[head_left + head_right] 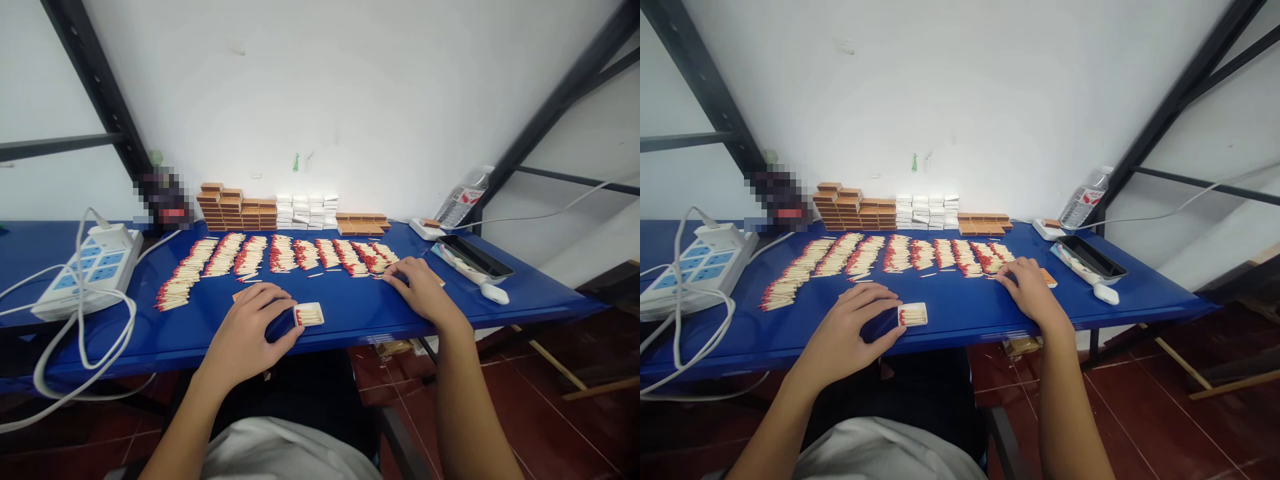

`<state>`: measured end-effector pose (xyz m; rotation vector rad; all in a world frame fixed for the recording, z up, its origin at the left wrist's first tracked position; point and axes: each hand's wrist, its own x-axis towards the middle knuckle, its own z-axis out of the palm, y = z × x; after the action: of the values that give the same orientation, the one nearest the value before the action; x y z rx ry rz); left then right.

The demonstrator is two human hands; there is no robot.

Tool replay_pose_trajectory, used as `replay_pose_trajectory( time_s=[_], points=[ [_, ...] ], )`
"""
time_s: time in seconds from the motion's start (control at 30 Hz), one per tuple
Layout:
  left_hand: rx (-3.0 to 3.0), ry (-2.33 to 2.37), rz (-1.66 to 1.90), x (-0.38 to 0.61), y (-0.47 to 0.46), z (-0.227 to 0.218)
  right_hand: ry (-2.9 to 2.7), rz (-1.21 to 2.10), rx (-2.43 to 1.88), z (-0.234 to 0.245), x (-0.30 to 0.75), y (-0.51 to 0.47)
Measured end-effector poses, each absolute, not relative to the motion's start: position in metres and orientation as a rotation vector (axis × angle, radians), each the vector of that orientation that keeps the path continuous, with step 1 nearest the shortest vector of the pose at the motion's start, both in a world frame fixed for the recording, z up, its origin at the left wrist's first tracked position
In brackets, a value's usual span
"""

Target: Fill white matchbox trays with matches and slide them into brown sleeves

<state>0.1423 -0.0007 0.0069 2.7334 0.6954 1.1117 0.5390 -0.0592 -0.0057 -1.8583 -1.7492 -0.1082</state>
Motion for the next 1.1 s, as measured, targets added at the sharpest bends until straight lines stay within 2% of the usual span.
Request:
replay_pose_trajectory(
  time_s=[0.77, 0.9, 1.1],
  points=[
    [2.735, 0.698, 1.121, 0.142, -0.002, 0.007, -1.74, -0.232, -1.838, -0.004, 0.535, -0.068],
    [2.733, 0.697, 1.118, 0.142, -0.002, 0.006, -1.781, -0.213, -1.784, 0.01, 0.511, -0.079],
    [2.732, 0.708, 1.113, 0.141, -0.003, 0.008, -1.931, -0.019, -1.574, 0.026, 0.439, -0.082]
  ],
)
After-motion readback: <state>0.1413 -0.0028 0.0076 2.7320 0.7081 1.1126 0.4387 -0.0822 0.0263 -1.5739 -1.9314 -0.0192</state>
